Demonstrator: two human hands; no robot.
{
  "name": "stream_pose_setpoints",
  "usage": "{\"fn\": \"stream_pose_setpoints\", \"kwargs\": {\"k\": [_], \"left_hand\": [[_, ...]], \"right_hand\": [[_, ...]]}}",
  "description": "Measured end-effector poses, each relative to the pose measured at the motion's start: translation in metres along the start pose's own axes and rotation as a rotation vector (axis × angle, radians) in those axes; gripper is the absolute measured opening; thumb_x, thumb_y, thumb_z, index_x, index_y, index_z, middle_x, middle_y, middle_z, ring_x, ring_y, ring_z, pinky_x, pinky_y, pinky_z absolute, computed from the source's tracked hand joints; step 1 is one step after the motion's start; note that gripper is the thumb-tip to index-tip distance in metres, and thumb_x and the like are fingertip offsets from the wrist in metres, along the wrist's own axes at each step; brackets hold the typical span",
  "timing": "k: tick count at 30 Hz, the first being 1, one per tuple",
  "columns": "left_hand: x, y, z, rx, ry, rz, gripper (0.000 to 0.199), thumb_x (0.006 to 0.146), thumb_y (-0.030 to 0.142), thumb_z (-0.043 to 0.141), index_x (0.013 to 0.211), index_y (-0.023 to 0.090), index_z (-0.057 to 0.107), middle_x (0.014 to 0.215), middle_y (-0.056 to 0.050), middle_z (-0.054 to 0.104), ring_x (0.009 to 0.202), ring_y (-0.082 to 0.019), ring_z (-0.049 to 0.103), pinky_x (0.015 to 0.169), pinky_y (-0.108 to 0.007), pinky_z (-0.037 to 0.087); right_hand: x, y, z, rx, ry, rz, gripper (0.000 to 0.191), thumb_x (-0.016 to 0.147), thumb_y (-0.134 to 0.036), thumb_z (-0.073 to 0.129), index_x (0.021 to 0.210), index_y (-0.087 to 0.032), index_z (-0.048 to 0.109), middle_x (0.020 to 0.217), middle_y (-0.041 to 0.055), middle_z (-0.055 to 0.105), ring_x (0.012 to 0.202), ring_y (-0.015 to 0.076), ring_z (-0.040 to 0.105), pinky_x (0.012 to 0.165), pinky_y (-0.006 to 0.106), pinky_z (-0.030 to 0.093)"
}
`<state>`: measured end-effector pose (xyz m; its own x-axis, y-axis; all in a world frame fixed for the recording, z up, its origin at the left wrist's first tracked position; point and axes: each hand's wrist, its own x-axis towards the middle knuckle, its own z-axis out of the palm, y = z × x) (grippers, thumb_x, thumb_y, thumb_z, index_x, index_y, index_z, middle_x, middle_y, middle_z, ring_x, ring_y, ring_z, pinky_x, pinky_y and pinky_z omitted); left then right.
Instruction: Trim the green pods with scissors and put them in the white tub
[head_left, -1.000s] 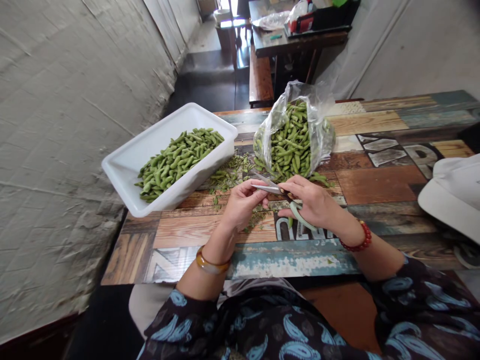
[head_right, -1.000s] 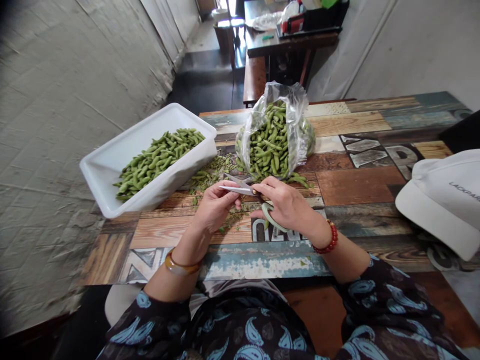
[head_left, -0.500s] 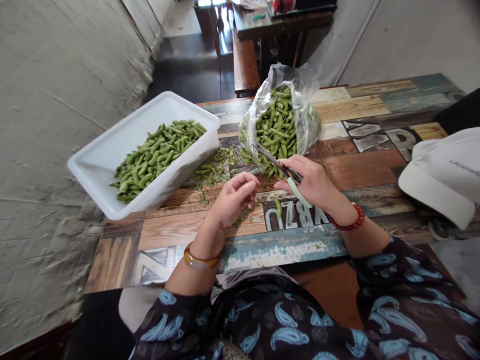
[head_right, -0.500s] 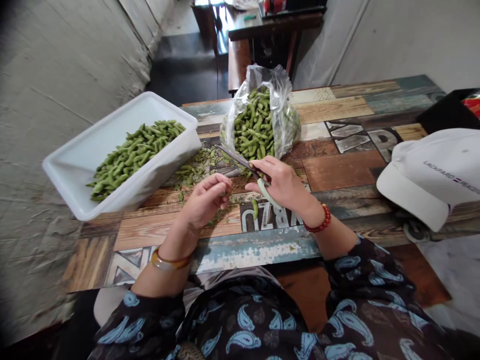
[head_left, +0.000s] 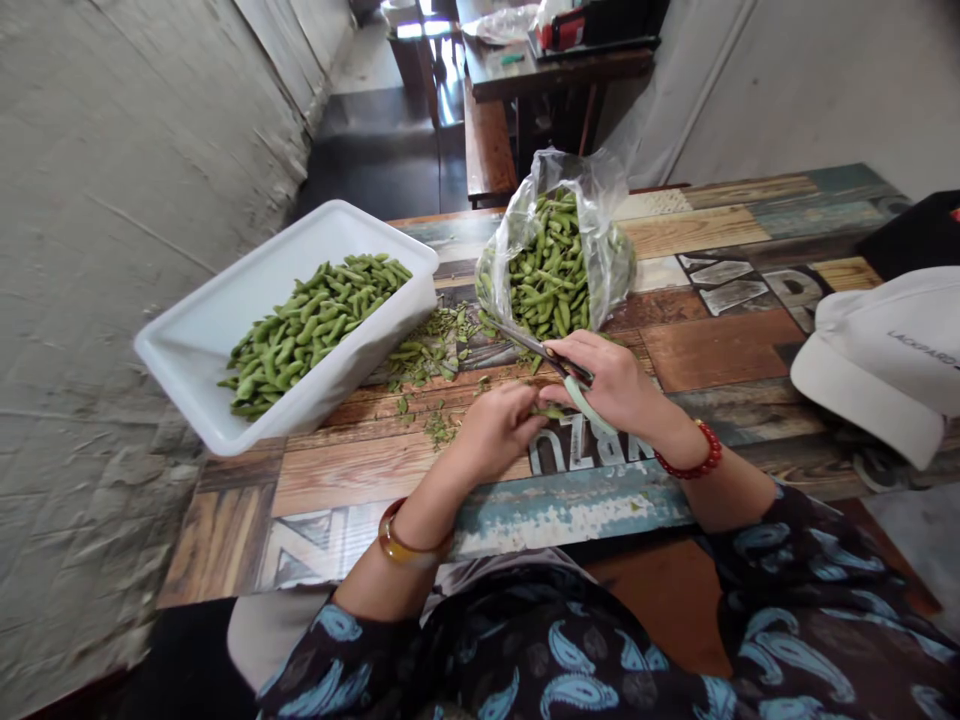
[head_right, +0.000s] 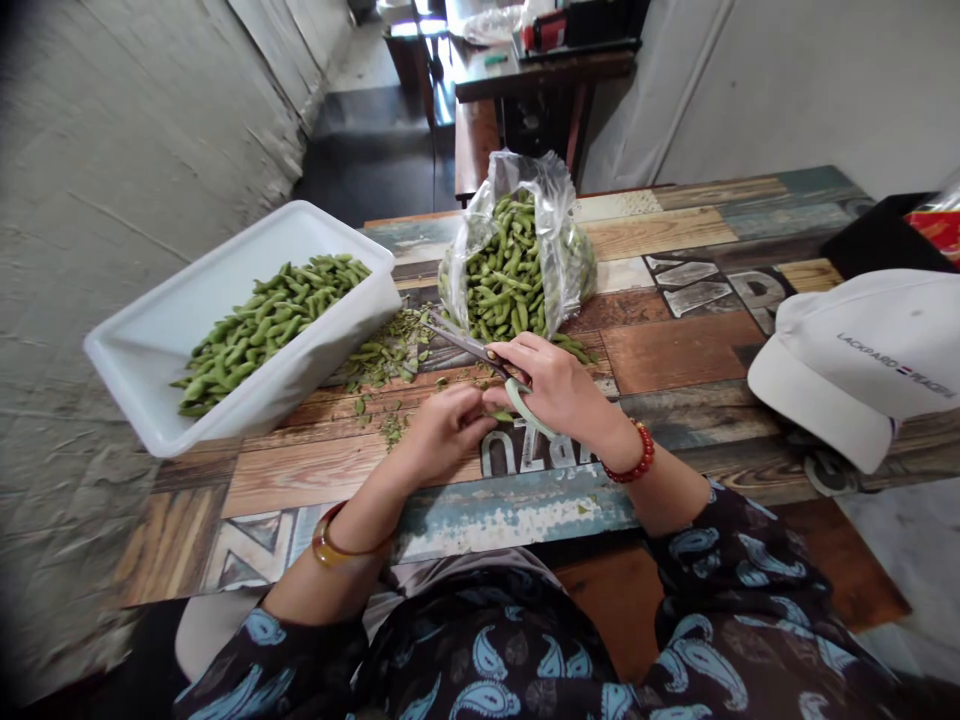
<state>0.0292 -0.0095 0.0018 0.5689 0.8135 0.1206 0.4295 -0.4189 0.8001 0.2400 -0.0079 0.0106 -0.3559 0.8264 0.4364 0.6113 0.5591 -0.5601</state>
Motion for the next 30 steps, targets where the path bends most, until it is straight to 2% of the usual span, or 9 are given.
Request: {"fn": "stream_pose_setpoints", "kwargs": {"k": [2, 4, 7, 9, 13, 16, 22, 26, 30], "left_hand": [[0.002, 0.0, -0.008, -0.27, 0.138, -0.117, 0.013, 0.083, 0.025, 0.066, 0.076, 0.017, 0.059, 0.066, 0.002, 0.049, 0.062, -0.011, 0.044, 0.059, -0.024, 0.036], [0.002, -0.002, -0.015, -0.538, 0.215, -0.213, 0.02, 0.084, 0.032, 0.067, 0.078, 0.018, 0.054, 0.063, 0.005, 0.043, 0.056, -0.009, 0.036, 0.054, -0.022, 0.03], [0.002, -0.008, -0.019, -0.677, 0.253, -0.258, 0.024, 0.082, 0.035, 0.069, 0.077, 0.018, 0.052, 0.06, 0.006, 0.04, 0.053, -0.008, 0.031, 0.052, -0.022, 0.026], [0.002, -0.012, -0.017, -0.575, 0.291, -0.237, 0.021, 0.083, 0.033, 0.067, 0.077, 0.018, 0.056, 0.061, 0.004, 0.043, 0.056, -0.009, 0.035, 0.054, -0.022, 0.029], [0.007, -0.016, -0.009, -0.124, 0.343, -0.136, 0.01, 0.085, 0.022, 0.063, 0.078, 0.017, 0.067, 0.067, 0.0, 0.052, 0.063, -0.012, 0.045, 0.06, -0.025, 0.034], [0.009, -0.017, -0.002, 0.139, 0.266, -0.077, 0.01, 0.087, 0.022, 0.063, 0.085, 0.019, 0.073, 0.077, -0.003, 0.058, 0.067, -0.015, 0.052, 0.062, -0.026, 0.036], [0.005, -0.015, 0.003, 0.435, 0.103, -0.022, 0.011, 0.089, 0.026, 0.064, 0.086, 0.021, 0.073, 0.088, -0.008, 0.064, 0.078, -0.02, 0.062, 0.064, -0.028, 0.041], [0.001, -0.014, 0.002, 0.437, 0.057, -0.009, 0.006, 0.086, 0.021, 0.064, 0.084, 0.019, 0.069, 0.09, -0.008, 0.063, 0.081, -0.021, 0.061, 0.065, -0.029, 0.041], [0.002, -0.014, -0.004, 0.104, 0.188, -0.084, 0.006, 0.081, 0.013, 0.065, 0.077, 0.018, 0.062, 0.079, -0.004, 0.058, 0.076, -0.017, 0.056, 0.067, -0.027, 0.04]], "right_hand": [[0.0, 0.001, 0.0, 0.007, 0.034, 0.014, 0.041, 0.087, -0.044, 0.072, 0.12, -0.02, 0.064, 0.1, 0.0085, 0.067, 0.089, 0.0243, 0.065, 0.08, 0.037, 0.055], [0.0, 0.002, 0.0, 0.01, 0.063, 0.028, 0.043, 0.086, -0.045, 0.073, 0.12, -0.02, 0.064, 0.099, 0.0081, 0.067, 0.088, 0.0241, 0.065, 0.08, 0.037, 0.055], [0.0, 0.004, 0.0, 0.001, 0.062, 0.031, 0.044, 0.086, -0.046, 0.073, 0.12, -0.021, 0.064, 0.097, 0.0079, 0.067, 0.088, 0.024, 0.065, 0.08, 0.038, 0.055], [0.0, 0.005, 0.0, -0.001, 0.058, 0.039, 0.043, 0.086, -0.046, 0.072, 0.121, -0.021, 0.064, 0.097, 0.0079, 0.067, 0.089, 0.0242, 0.065, 0.08, 0.039, 0.055], [0.0, 0.006, 0.0, 0.015, 0.072, 0.052, 0.044, 0.086, -0.047, 0.072, 0.121, -0.021, 0.064, 0.097, 0.0077, 0.067, 0.089, 0.0246, 0.065, 0.08, 0.039, 0.055], [0.0, 0.006, 0.0, 0.008, 0.068, 0.054, 0.045, 0.086, -0.047, 0.073, 0.122, -0.022, 0.064, 0.098, 0.0075, 0.067, 0.089, 0.0247, 0.065, 0.08, 0.039, 0.056], [0.0, 0.004, 0.004, -0.006, 0.042, 0.033, 0.043, 0.085, -0.045, 0.074, 0.12, -0.021, 0.065, 0.099, 0.0078, 0.068, 0.088, 0.0244, 0.065, 0.079, 0.039, 0.055], [0.0, 0.005, 0.004, -0.01, 0.028, 0.033, 0.042, 0.085, -0.045, 0.073, 0.118, -0.02, 0.065, 0.099, 0.0085, 0.068, 0.09, 0.0249, 0.066, 0.08, 0.039, 0.055], [-0.001, 0.008, 0.005, -0.018, 0.034, 0.027, 0.043, 0.085, -0.045, 0.074, 0.119, -0.021, 0.064, 0.101, 0.0088, 0.068, 0.093, 0.0258, 0.066, 0.081, 0.039, 0.056]]}}
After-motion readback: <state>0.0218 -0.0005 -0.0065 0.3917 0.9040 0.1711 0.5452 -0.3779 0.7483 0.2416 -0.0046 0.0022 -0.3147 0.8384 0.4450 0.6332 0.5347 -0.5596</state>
